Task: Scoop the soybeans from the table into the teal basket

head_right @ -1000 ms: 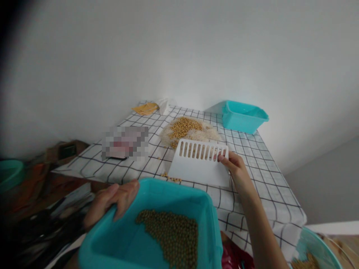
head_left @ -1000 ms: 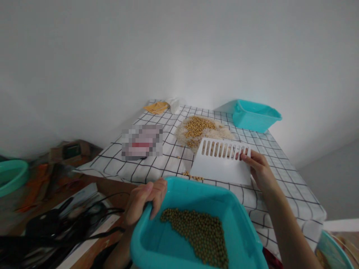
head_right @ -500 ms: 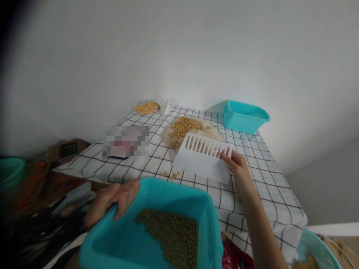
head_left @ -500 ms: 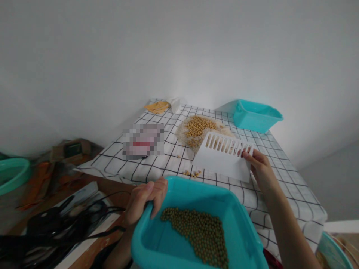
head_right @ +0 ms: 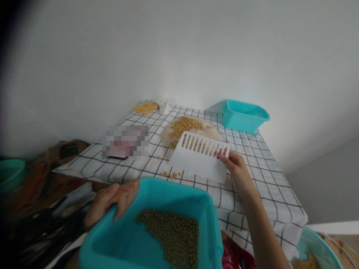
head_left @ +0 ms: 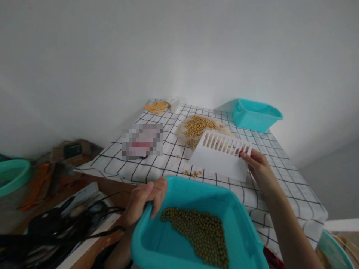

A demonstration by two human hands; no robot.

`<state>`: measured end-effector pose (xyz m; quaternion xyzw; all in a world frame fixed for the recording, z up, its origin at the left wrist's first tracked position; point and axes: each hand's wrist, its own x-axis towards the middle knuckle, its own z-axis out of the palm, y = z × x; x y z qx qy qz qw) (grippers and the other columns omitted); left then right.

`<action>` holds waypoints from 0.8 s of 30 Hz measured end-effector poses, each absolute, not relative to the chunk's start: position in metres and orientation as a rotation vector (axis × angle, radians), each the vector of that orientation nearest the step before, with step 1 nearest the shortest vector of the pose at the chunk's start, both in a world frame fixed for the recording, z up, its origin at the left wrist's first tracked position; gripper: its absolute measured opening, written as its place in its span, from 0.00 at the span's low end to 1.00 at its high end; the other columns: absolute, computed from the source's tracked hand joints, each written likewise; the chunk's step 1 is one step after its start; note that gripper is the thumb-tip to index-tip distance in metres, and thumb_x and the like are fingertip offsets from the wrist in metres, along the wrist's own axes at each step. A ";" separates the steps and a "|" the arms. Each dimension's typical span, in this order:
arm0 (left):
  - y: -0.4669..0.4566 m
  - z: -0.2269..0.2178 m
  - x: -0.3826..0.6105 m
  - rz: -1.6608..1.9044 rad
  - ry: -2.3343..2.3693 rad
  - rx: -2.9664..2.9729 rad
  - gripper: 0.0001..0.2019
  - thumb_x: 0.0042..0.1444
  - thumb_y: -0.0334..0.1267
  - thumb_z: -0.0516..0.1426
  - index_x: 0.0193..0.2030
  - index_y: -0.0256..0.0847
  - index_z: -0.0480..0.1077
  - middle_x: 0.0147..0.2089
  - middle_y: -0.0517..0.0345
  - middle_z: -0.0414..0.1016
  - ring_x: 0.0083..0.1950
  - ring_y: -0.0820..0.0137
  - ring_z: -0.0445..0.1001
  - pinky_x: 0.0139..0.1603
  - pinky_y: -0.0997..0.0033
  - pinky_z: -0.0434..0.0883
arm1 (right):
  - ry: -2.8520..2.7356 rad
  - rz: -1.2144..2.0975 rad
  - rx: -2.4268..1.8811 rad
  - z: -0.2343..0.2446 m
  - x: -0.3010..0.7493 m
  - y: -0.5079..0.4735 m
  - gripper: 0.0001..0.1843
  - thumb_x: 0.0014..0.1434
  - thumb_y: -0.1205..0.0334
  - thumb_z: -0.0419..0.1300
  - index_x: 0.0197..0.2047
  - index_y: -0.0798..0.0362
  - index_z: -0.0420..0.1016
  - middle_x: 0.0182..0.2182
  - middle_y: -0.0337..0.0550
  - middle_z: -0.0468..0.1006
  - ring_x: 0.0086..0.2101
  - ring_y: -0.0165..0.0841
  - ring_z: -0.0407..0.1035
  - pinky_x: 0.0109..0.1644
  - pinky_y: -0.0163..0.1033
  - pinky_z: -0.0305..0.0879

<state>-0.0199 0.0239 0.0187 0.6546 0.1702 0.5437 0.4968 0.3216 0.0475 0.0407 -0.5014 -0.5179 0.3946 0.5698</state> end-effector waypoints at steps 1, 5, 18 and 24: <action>0.023 0.020 -0.018 1.337 0.420 1.584 0.31 0.73 0.38 0.39 0.14 0.40 0.57 0.13 0.60 0.61 0.19 0.69 0.58 0.33 0.61 0.60 | -1.238 0.941 -1.185 0.040 0.322 0.047 0.09 0.57 0.51 0.68 0.36 0.47 0.84 0.39 0.42 0.84 0.42 0.41 0.75 0.48 0.43 0.68; 0.022 0.023 -0.014 1.378 0.443 1.585 0.32 0.73 0.39 0.40 0.13 0.40 0.56 0.12 0.60 0.60 0.17 0.70 0.58 0.31 0.61 0.61 | -1.281 0.991 -1.210 0.040 0.322 0.047 0.09 0.58 0.51 0.68 0.35 0.47 0.83 0.37 0.41 0.83 0.38 0.38 0.74 0.45 0.40 0.68; 0.027 0.019 -0.022 1.275 0.416 1.643 0.32 0.73 0.39 0.38 0.15 0.41 0.58 0.14 0.60 0.62 0.19 0.69 0.59 0.33 0.60 0.62 | -1.355 1.247 -1.218 0.043 0.316 0.046 0.12 0.58 0.51 0.68 0.39 0.49 0.84 0.40 0.42 0.84 0.40 0.38 0.75 0.47 0.40 0.68; 0.020 0.021 -0.017 1.372 0.522 1.600 0.31 0.72 0.37 0.38 0.14 0.41 0.57 0.13 0.61 0.59 0.18 0.69 0.57 0.30 0.60 0.61 | -1.261 1.367 -1.222 0.045 0.313 0.049 0.15 0.52 0.50 0.71 0.38 0.51 0.83 0.36 0.43 0.85 0.35 0.36 0.76 0.41 0.39 0.70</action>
